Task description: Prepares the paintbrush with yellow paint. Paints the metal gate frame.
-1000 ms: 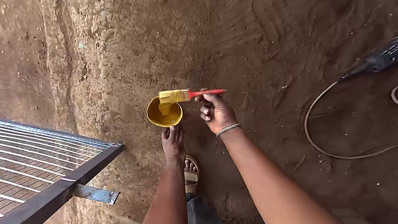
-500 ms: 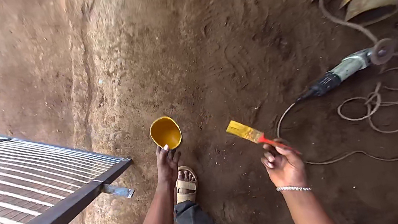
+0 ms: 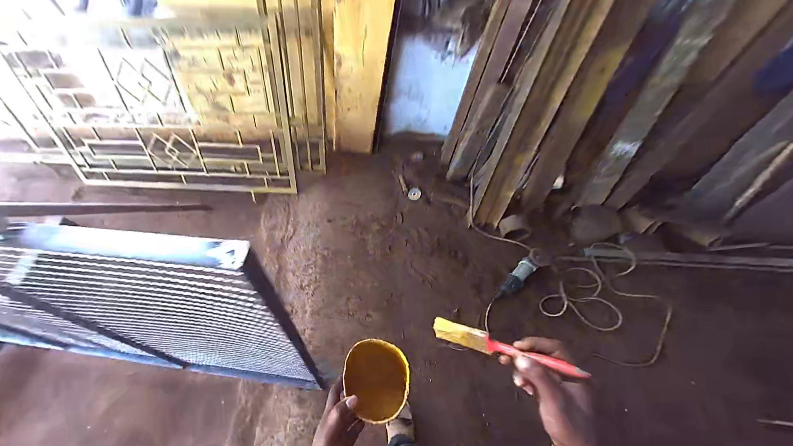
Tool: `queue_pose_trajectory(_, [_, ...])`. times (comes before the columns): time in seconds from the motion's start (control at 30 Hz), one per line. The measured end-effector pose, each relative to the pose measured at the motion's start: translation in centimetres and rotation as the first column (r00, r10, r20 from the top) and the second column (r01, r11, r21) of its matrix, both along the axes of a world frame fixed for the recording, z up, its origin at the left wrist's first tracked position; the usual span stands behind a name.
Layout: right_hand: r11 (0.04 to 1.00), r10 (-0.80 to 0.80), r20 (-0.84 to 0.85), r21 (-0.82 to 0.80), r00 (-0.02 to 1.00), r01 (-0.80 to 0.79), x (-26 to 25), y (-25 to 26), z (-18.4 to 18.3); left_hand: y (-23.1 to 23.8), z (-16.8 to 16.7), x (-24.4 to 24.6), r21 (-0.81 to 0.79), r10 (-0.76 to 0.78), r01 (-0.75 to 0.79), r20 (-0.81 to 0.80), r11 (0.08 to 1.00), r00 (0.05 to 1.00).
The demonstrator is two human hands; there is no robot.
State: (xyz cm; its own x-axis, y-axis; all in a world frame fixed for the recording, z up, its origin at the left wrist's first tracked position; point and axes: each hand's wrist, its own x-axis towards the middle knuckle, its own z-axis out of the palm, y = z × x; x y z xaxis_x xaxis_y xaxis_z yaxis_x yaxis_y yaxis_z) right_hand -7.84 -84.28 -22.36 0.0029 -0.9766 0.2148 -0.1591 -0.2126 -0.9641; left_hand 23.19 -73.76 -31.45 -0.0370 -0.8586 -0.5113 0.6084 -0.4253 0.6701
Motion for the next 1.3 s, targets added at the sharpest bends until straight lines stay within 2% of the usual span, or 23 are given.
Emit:
queue_pose_trajectory(0.07, [0.998,0.005,-0.128,-0.059,0.992,-0.013,4.4,5.7,3.4,3.8,5.6,3.5,-0.031,-0.046,0.047,0.039,0.998,0.998])
queue_pose_trajectory(0.17, [0.991,0.003,-0.255,-0.126,0.967,-0.036,11.2,15.5,7.9,10.8,12.0,8.9,-0.040,-0.084,0.087,0.074,0.995,0.994])
queue_pose_trajectory(0.3, [0.964,-0.034,-0.188,-0.264,0.982,-0.017,20.0,25.5,12.2,19.7,18.6,15.6,-0.066,-0.062,0.067,0.068,0.996,0.996])
queue_pose_trajectory(0.4, [0.940,-0.004,-0.197,-0.336,0.980,-0.063,25.3,32.3,14.6,26.4,21.4,18.7,-0.037,0.010,-0.009,0.029,0.999,1.000])
queue_pose_trajectory(0.53, [0.911,0.092,-0.315,-0.356,0.945,-0.208,29.0,38.4,16.3,33.2,22.7,21.7,-0.068,0.097,-0.099,-0.038,0.993,0.995])
queue_pose_trajectory(0.67, [0.864,0.205,-0.379,-0.364,0.902,-0.349,30.9,40.5,17.0,38.5,22.6,24.4,-0.105,0.120,-0.123,-0.040,0.987,0.992])
queue_pose_trajectory(0.73, [0.861,0.206,-0.388,-0.365,0.898,-0.355,31.9,40.5,18.3,40.4,22.2,25.4,-0.110,0.144,-0.145,-0.024,0.983,0.989])
queue_pose_trajectory(0.83, [0.869,0.177,-0.261,-0.412,0.949,-0.275,33.5,39.4,22.2,42.1,22.0,26.5,-0.080,0.232,-0.228,0.041,0.970,0.972])
queue_pose_trajectory(0.9, [0.848,0.282,-0.172,-0.416,0.944,-0.329,35.1,38.6,24.9,42.8,21.6,27.3,-0.057,0.288,-0.284,0.088,0.957,0.954])
queue_pose_trajectory(0.97, [0.771,0.471,-0.222,-0.367,0.853,-0.521,37.6,38.4,26.8,43.4,21.5,28.3,-0.076,0.320,-0.312,0.135,0.947,0.938])
queue_pose_trajectory(1.0, [0.717,0.544,-0.302,-0.318,0.783,-0.620,39.4,38.5,27.3,43.5,21.6,28.8,-0.085,0.338,-0.328,0.154,0.941,0.929])
queue_pose_trajectory(1.03, [0.661,0.576,-0.416,-0.269,0.704,-0.700,41.4,38.6,27.3,43.6,21.7,29.3,-0.088,0.356,-0.346,0.166,0.934,0.920])
queue_pose_trajectory(1.1, [0.544,0.535,-0.682,-0.173,0.499,-0.821,45.5,38.8,26.0,43.6,21.9,30.2,-0.080,0.395,-0.387,0.167,0.919,0.903])
queue_pose_trajectory(1.17, [0.458,0.545,-0.774,-0.049,0.324,-0.888,48.6,38.5,24.5,43.6,22.0,31.4,-0.064,0.439,-0.434,0.158,0.899,0.885])
queue_pose_trajectory(1.2, [0.448,0.587,-0.750,-0.013,0.306,-0.894,49.8,38.1,24.1,43.5,22.0,32.0,-0.057,0.459,-0.456,0.153,0.888,0.875])
queue_pose_trajectory(1.3, [0.483,0.587,-0.712,-0.074,0.386,-0.872,52.7,36.5,23.0,43.2,21.5,33.8,-0.027,0.513,-0.515,0.150,0.857,0.845])
